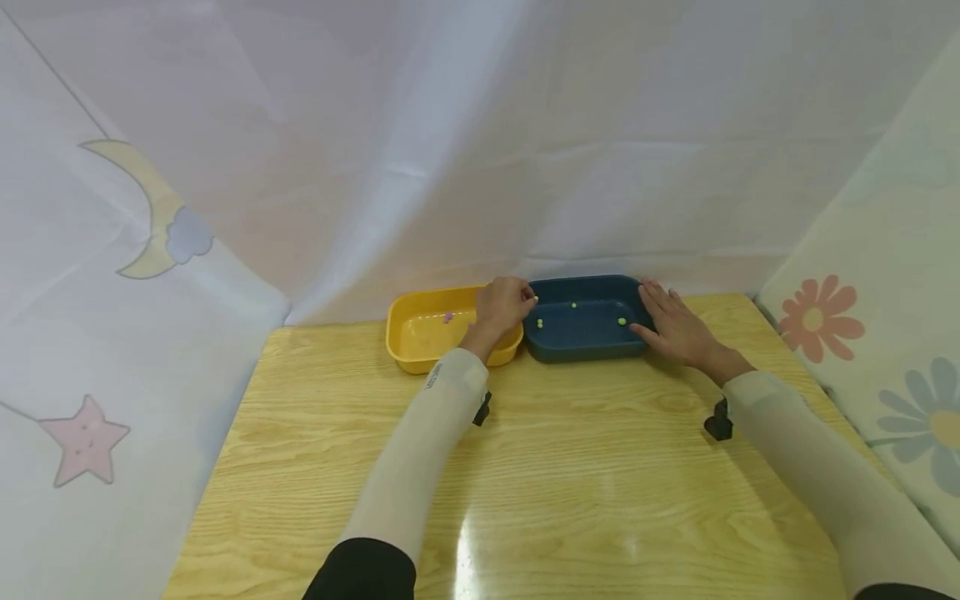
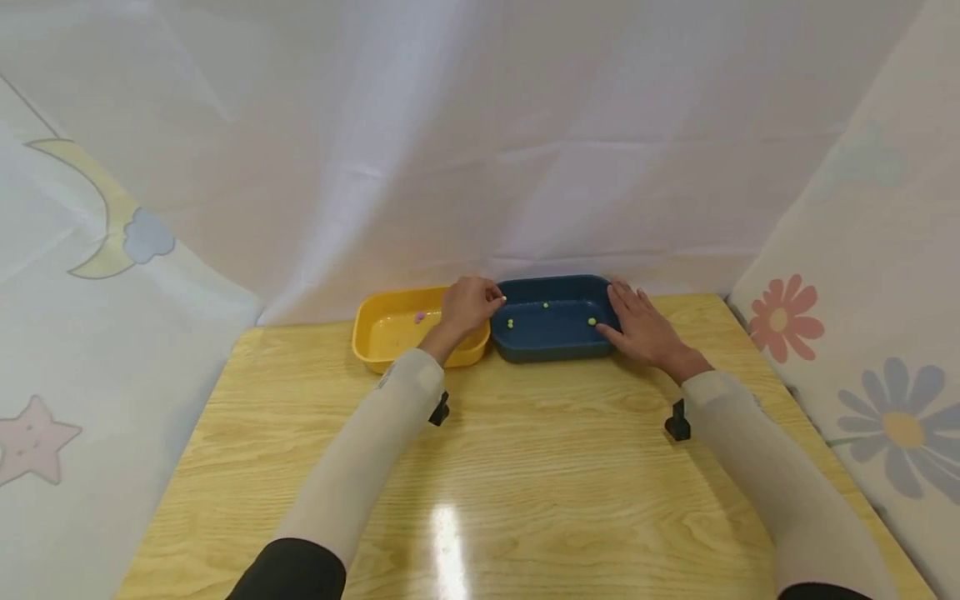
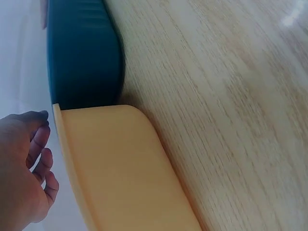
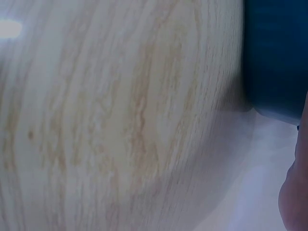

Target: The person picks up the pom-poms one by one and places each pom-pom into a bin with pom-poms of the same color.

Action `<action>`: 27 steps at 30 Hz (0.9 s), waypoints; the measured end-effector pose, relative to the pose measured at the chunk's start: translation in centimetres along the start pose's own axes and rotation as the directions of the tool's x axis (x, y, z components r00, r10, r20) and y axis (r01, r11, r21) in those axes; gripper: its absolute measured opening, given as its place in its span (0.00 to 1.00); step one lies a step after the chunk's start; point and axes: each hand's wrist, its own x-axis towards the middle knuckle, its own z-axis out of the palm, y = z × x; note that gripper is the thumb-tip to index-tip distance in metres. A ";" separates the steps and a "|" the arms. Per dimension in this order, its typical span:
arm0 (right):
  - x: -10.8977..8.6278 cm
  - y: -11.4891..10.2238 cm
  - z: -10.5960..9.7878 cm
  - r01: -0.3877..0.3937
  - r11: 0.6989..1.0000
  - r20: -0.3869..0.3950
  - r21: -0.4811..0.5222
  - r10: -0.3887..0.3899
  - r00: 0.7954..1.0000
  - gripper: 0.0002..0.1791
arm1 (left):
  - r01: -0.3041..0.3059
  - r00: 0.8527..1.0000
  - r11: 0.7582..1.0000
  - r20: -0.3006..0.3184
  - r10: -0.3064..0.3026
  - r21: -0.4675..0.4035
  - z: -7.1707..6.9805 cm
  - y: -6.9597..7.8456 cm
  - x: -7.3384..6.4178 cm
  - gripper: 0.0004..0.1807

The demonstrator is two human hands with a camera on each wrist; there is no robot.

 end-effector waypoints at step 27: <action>0.4 0.3 -1.7 0.013 0.997 0.065 -0.079 -0.008 0.998 0.48 | -0.098 0.991 0.992 -0.079 0.104 0.077 -2.5 -2.8 -2.3 0.17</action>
